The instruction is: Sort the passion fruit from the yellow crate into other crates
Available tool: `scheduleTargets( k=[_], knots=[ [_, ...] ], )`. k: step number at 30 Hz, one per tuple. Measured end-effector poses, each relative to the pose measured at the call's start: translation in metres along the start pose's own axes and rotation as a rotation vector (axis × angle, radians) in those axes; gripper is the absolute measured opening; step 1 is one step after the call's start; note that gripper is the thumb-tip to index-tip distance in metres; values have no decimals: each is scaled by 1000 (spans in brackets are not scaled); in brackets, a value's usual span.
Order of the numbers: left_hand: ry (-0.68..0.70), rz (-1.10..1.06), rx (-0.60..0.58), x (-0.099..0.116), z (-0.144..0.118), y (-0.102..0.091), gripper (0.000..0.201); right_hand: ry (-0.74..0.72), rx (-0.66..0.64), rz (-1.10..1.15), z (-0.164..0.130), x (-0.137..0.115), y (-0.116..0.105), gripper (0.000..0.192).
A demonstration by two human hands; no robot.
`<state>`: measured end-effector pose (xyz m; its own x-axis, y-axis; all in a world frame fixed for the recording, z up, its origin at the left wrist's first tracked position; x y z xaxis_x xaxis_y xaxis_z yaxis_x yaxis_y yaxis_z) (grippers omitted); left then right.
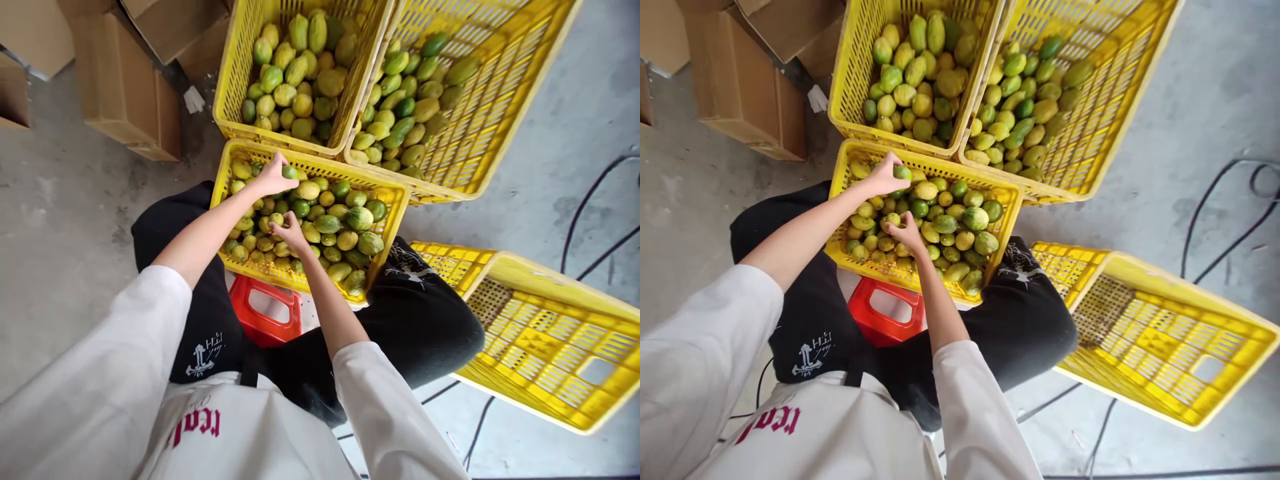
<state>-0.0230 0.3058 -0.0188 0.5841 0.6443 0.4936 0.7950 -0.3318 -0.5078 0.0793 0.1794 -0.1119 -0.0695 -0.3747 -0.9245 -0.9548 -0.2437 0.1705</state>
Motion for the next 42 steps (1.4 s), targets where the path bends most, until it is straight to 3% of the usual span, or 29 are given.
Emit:
scheduleTargets(
  k=[3, 7, 11, 14, 19, 24, 30, 34, 38, 42],
  knots=[
    [-28, -339, -170, 18, -24, -8, 41, 5, 28, 180, 0, -33, -22, 70],
    [81, -552, -377, 48, -68, -25, 31, -68, -70, 179, 6, -111, -51, 66],
    [176, -516, -308, 62, -104, -44, 25, -191, -32, 237, -7, -190, -75, 51],
    [197, -492, -313, 67, -120, -40, 29, -275, 28, 301, -23, -223, -79, 39],
    [187, -491, -445, 76, -127, -17, 25, -297, 99, 279, -21, -227, -75, 42],
    [163, -589, -477, 81, -116, -9, 25, -295, 97, 336, -7, -223, -74, 50],
    [145, -524, -403, 84, -105, -20, 51, -271, 114, 326, -12, -231, -84, 54],
    [185, -545, -449, 92, -112, -27, 49, -346, 109, 414, -16, -246, -91, 36],
    [202, -516, -410, 89, -114, -25, 42, -300, 120, 627, -16, -245, -85, 37],
    [201, -410, -374, 82, -110, -12, 46, -269, 52, 501, -12, -239, -74, 31]
  ],
)
Point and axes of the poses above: each hand's wrist, its own z-axis towards the middle knuckle, its own y-axis out of the palm, x = y × z, the point moved 8 cm from there along z, towards the middle knuckle, and after that the axes turned 14 degrees about -y, right-handed, at the moved point
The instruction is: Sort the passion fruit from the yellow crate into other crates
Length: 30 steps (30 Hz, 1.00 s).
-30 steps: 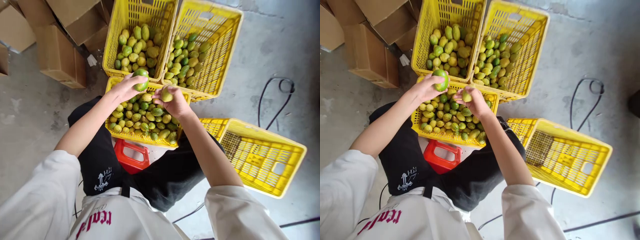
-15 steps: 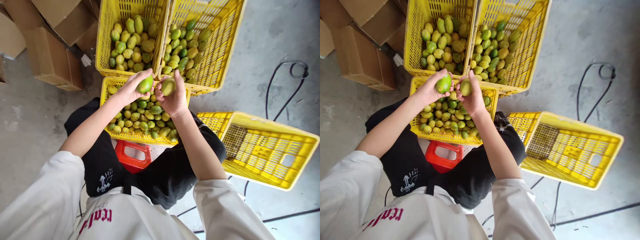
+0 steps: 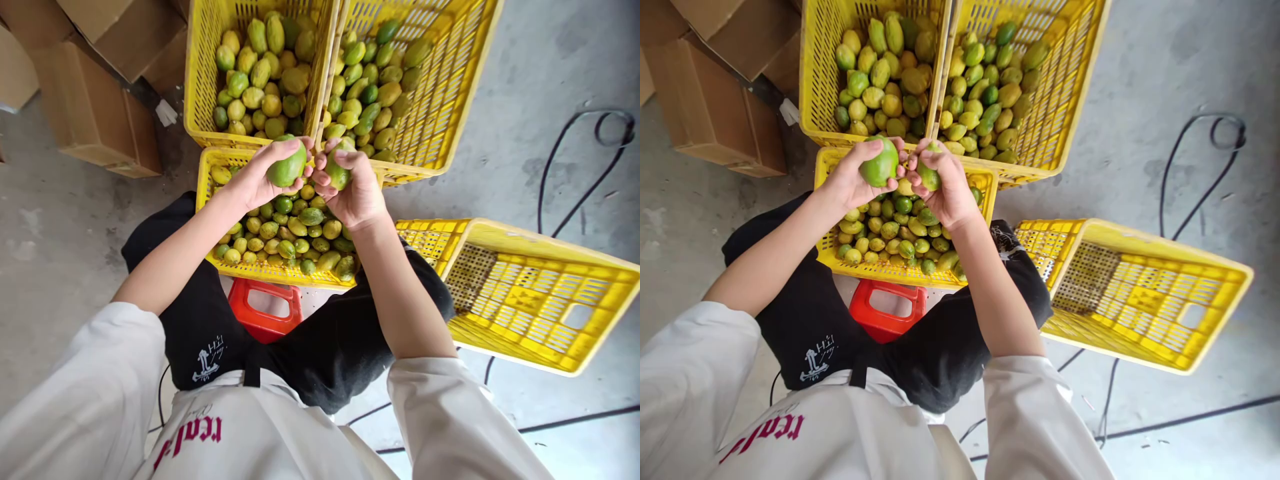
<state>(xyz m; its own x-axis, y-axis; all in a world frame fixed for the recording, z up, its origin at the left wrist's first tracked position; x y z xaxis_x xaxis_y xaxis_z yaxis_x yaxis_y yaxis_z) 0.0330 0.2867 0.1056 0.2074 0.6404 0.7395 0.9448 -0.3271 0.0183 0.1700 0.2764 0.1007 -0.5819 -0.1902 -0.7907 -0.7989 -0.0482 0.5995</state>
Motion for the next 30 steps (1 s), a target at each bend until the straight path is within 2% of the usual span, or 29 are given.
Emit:
scheduleTargets(
  k=[4, 10, 13, 16, 19, 22, 27, 30],
  knots=[
    [16, -23, -19, -3, 7, 4, 49, 15, 9, -174, -1, 0, 0, 42],
    [71, -52, 68, 13, 2, -10, 57, -40, 5, 35, 0, -21, 6, 44],
    [71, -142, 12, 19, -3, -8, 53, -38, 53, 57, 2, -22, 0, 37],
    [33, -207, -43, 14, -3, -1, 49, -33, 56, 73, 2, -13, 0, 39],
    [-10, -176, -14, 2, 2, 4, 40, -20, 38, 40, 1, -1, 1, 47],
    [-8, -153, 26, -2, 5, 5, 38, -35, 42, -11, 2, 1, -1, 46],
    [18, -107, 28, 11, -2, 0, 47, -39, -35, 68, 2, -13, 6, 39],
    [32, -85, 4, 20, -9, -5, 48, -65, -65, 117, 2, -26, 10, 45]
  ],
)
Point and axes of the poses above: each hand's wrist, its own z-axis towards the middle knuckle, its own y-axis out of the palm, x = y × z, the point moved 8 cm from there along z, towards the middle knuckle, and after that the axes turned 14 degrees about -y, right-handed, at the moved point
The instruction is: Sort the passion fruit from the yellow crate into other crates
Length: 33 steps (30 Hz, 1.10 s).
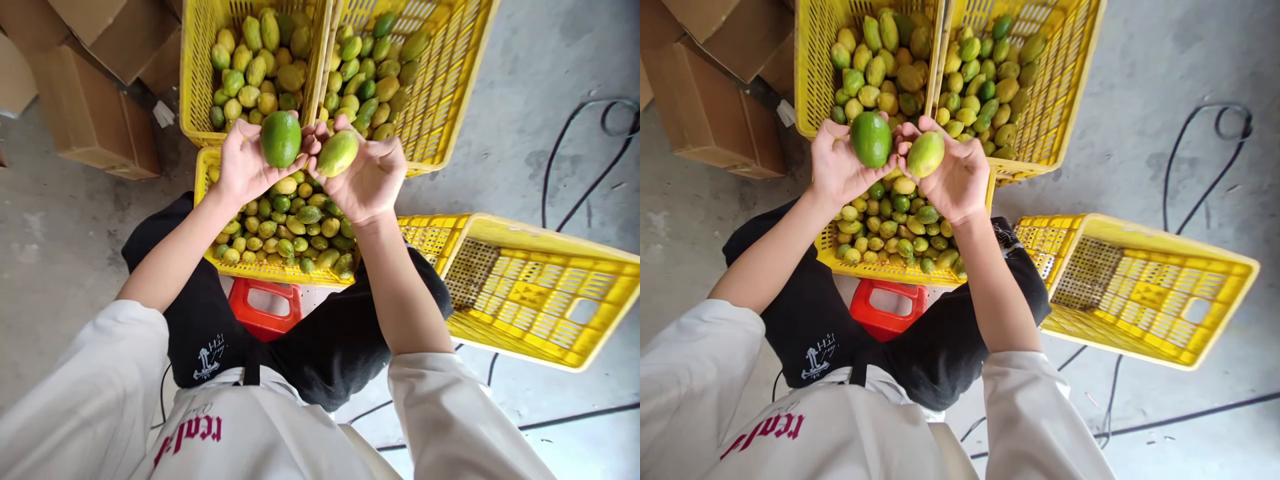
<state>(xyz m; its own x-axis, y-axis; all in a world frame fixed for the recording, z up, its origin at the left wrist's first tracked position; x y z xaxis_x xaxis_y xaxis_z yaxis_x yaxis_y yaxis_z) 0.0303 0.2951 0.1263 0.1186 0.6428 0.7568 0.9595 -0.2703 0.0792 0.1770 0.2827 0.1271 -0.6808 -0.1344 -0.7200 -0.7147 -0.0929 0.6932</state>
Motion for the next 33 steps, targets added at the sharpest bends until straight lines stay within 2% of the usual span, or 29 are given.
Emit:
scheduleTargets(
  k=[4, 8, 13, 17, 20, 24, 29, 33],
  knots=[
    [-3, -126, -82, 3, -4, 3, 48, 20, -19, -35, -2, 0, 3, 51],
    [-120, -243, -87, -15, 2, 10, 40, 51, -78, 64, -5, 17, 9, 45],
    [-133, -616, -255, -26, 8, 22, 26, 41, -16, 111, -4, 31, 3, 44],
    [-172, -759, -159, -25, 10, 15, 32, 2, 48, 130, -2, 23, 1, 40],
    [-125, -793, -99, -13, 7, 7, 38, 3, 39, 209, -1, 17, 4, 38],
    [-41, -816, -125, -1, 5, 5, 39, -18, 76, 180, -1, 15, -1, 45],
    [-107, -694, -176, -14, 13, 16, 24, 51, 237, 152, -3, 28, -18, 36],
    [-112, -607, -213, -22, 16, 20, 21, 114, 235, 123, -3, 37, -18, 40]
  ],
)
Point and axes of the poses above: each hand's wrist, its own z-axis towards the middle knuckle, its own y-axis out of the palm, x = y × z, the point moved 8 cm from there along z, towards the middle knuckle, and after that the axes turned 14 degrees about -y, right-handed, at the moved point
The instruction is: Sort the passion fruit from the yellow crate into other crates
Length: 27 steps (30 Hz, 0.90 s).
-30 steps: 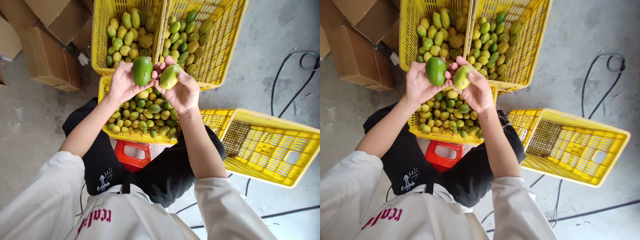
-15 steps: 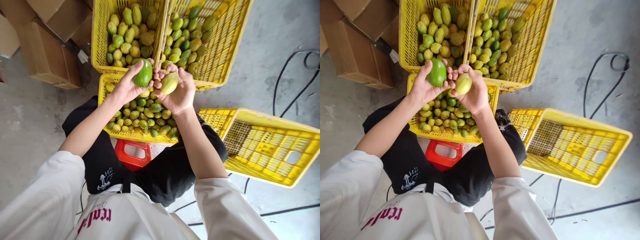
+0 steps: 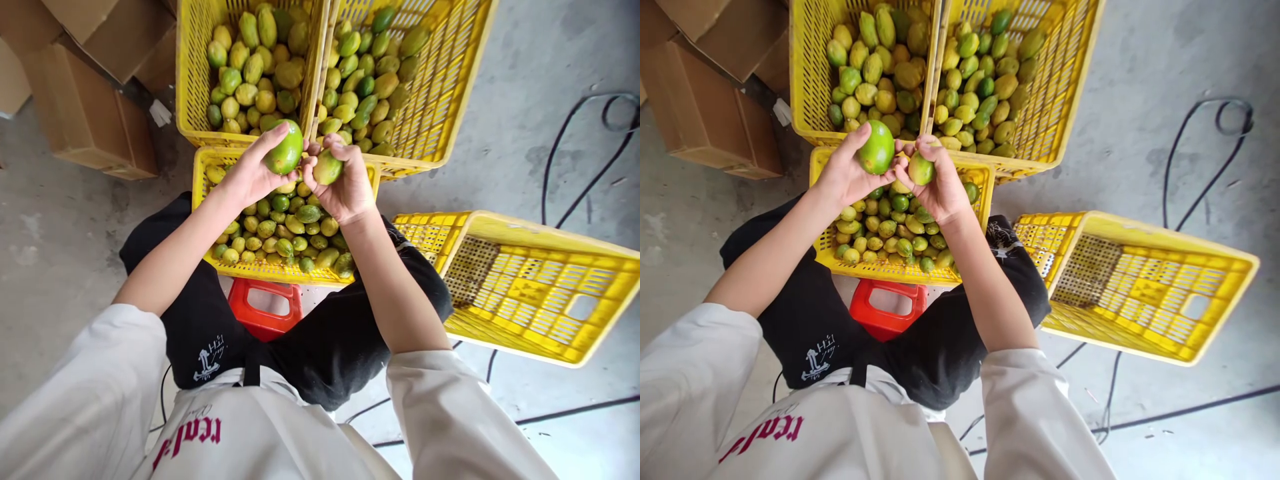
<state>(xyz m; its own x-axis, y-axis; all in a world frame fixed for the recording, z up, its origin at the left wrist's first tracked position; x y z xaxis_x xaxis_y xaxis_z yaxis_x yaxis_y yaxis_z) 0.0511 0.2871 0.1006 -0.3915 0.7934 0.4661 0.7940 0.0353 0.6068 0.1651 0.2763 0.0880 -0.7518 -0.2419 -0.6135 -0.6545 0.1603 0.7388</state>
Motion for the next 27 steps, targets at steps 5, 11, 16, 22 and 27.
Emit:
scheduleTargets(
  k=[5, 11, 16, 22, 27],
  knots=[
    [-70, -27, 70, -2, 1, -8, 21, -98, -58, -132, 1, -8, 8, 38],
    [-12, -137, 46, 10, -3, -7, 37, -66, -87, -91, -2, -22, 14, 24],
    [36, -94, 38, 16, -7, -4, 27, -77, -40, -143, 1, -24, 7, 27],
    [-30, 22, 80, 2, -5, -1, 22, 22, 55, -188, 5, -10, -16, 36],
    [-46, -100, 105, -8, 1, -8, 15, -41, 1, -223, 12, -9, -13, 44]
  ],
)
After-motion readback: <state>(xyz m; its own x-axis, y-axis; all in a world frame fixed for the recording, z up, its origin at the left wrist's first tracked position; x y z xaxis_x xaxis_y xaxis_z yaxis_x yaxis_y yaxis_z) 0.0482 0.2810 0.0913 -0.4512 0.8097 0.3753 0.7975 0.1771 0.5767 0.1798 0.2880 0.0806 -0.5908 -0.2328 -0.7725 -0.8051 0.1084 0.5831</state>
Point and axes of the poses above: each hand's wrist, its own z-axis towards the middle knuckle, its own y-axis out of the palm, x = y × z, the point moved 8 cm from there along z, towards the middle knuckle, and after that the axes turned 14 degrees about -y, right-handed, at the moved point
